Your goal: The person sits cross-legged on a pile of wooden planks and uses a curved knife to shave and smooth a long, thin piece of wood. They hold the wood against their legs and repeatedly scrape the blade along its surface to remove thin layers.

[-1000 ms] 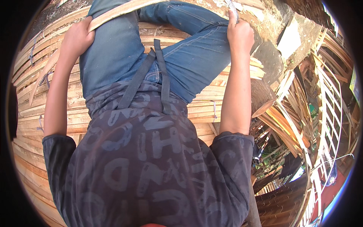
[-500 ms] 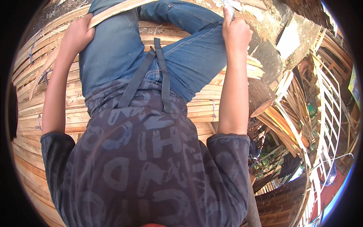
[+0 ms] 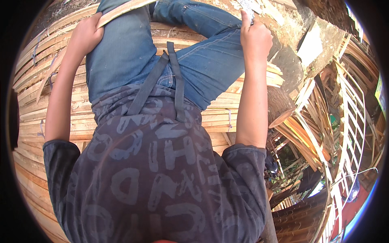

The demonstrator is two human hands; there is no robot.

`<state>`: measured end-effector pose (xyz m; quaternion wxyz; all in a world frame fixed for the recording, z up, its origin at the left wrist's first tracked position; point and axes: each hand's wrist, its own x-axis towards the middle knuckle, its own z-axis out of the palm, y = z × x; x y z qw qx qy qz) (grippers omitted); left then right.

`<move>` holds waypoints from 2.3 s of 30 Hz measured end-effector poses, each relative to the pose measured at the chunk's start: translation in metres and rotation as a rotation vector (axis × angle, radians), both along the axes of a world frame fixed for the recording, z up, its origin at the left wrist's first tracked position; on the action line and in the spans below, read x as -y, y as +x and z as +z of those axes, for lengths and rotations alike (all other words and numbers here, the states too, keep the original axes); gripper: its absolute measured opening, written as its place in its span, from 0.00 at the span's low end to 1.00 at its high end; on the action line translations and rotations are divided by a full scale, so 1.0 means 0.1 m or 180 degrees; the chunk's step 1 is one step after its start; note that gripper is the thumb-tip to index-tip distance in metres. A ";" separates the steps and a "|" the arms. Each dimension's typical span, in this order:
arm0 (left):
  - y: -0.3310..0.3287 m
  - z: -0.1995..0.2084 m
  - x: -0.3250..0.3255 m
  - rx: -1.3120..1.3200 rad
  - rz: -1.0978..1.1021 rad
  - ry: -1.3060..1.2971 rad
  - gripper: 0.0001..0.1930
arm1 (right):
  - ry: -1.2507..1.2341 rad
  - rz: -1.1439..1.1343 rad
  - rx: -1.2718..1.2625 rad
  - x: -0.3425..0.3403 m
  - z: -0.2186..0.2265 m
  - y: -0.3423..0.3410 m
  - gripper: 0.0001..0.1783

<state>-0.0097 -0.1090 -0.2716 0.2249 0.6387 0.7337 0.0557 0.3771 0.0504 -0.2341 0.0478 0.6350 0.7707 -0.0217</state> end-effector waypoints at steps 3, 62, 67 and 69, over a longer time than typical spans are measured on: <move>0.01 0.03 0.00 0.0067 0.0031 -0.0074 0.12 | 0.0001 -0.0009 -0.0205 0.04 -0.03 -0.15 0.36; -0.12 -0.06 0.06 -0.0152 -0.0011 0.0187 0.18 | -0.3732 -0.2305 -0.5784 0.26 -0.29 0.23 0.21; -0.15 -0.10 0.08 -0.0160 0.0005 0.0226 0.18 | -0.2734 -0.2439 -0.4951 0.23 -0.23 0.03 0.25; -0.15 -0.13 0.09 -0.0163 0.0074 0.0197 0.18 | -0.2159 -0.2457 -0.4689 0.33 -0.05 -0.24 0.21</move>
